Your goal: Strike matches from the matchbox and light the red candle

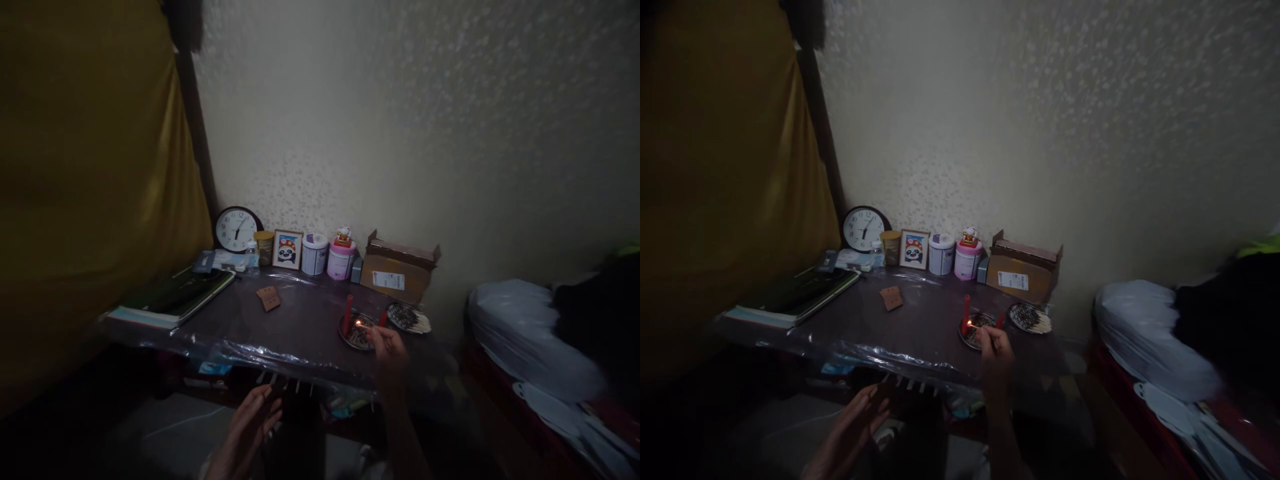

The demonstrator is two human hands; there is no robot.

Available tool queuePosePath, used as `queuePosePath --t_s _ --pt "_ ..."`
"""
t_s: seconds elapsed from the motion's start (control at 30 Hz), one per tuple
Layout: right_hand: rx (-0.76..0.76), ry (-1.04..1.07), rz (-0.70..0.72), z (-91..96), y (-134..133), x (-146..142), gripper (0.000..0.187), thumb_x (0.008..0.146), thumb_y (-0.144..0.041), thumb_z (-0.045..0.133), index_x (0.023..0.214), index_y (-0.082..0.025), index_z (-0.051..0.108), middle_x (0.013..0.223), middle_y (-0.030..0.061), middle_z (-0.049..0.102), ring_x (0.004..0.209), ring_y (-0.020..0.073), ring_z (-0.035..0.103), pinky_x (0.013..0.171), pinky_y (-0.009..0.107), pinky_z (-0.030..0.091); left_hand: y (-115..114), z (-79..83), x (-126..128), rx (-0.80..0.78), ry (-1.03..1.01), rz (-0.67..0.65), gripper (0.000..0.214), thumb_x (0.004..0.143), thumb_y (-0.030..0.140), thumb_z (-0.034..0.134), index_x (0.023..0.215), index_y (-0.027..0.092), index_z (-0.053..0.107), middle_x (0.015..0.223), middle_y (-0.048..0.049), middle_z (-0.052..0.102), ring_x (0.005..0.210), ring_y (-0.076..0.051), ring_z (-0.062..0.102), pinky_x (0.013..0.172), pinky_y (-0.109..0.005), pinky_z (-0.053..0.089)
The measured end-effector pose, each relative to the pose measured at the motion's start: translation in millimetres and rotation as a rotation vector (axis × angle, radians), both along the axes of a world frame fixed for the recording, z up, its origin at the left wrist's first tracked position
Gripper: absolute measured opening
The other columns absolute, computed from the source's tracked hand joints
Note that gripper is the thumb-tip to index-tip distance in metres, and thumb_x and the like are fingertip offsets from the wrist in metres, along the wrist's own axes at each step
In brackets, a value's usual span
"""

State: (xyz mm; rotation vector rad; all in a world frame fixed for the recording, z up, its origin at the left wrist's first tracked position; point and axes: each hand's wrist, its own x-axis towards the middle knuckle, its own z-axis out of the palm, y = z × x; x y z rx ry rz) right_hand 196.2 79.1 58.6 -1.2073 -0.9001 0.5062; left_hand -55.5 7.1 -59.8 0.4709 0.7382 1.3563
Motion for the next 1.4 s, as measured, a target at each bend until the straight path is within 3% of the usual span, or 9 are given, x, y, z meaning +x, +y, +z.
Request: queuePosePath --t_s 0.23,0.4,0.73,1.03,1.4 --pt "0.05 0.085 0.044 1.5 12 6 0.028 0.058 -0.039 0.074 0.069 -0.017 0.061 0.065 0.0026 0.068 0.062 0.0181 0.065 0.061 0.029 0.052 -1 5.0 1 -0.021 -0.008 0.008 0.025 0.073 0.034 0.067 0.095 0.02 0.069 0.103 -0.0064 0.066 0.098 -0.024 0.06 0.087 -0.037 0.048" --pt "0.091 0.137 0.074 2.6 18 6 0.027 0.06 -0.038 0.074 0.072 -0.017 0.062 0.066 0.0021 0.068 0.061 0.0156 0.064 0.062 0.028 0.052 0 6.1 2 -0.041 0.016 0.011 0.027 0.072 0.036 0.068 0.094 0.02 0.069 0.101 -0.0065 0.067 0.096 -0.024 0.061 0.088 -0.038 0.047" --pt "0.104 0.239 0.141 3.6 40 16 0.03 0.054 -0.039 0.077 0.068 -0.017 0.064 0.057 0.0001 0.064 0.05 0.0112 0.058 0.049 0.023 0.047 -1 1.5 -2 0.013 0.01 -0.029 0.027 0.077 0.035 0.062 0.098 0.02 0.069 0.109 -0.0072 0.064 0.104 -0.026 0.057 0.093 -0.04 0.045" --pt "0.077 0.268 0.211 15.8 45 17 0.028 0.052 -0.034 0.077 0.069 -0.016 0.064 0.062 0.001 0.066 0.057 0.0126 0.061 0.058 0.027 0.052 -1 5.0 -2 0.035 -0.014 -0.062 0.023 0.082 0.032 0.056 0.098 0.021 0.068 0.107 -0.0048 0.063 0.103 -0.023 0.055 0.092 -0.036 0.044" --pt "0.051 0.222 0.151 26.7 58 16 0.03 0.05 -0.038 0.078 0.065 -0.015 0.065 0.063 -0.0003 0.063 0.057 0.0117 0.058 0.057 0.027 0.05 -3 11.0 -2 0.038 -0.045 -0.072 0.021 0.082 0.03 0.057 0.097 0.022 0.069 0.106 -0.0041 0.065 0.1 -0.021 0.057 0.09 -0.034 0.046"
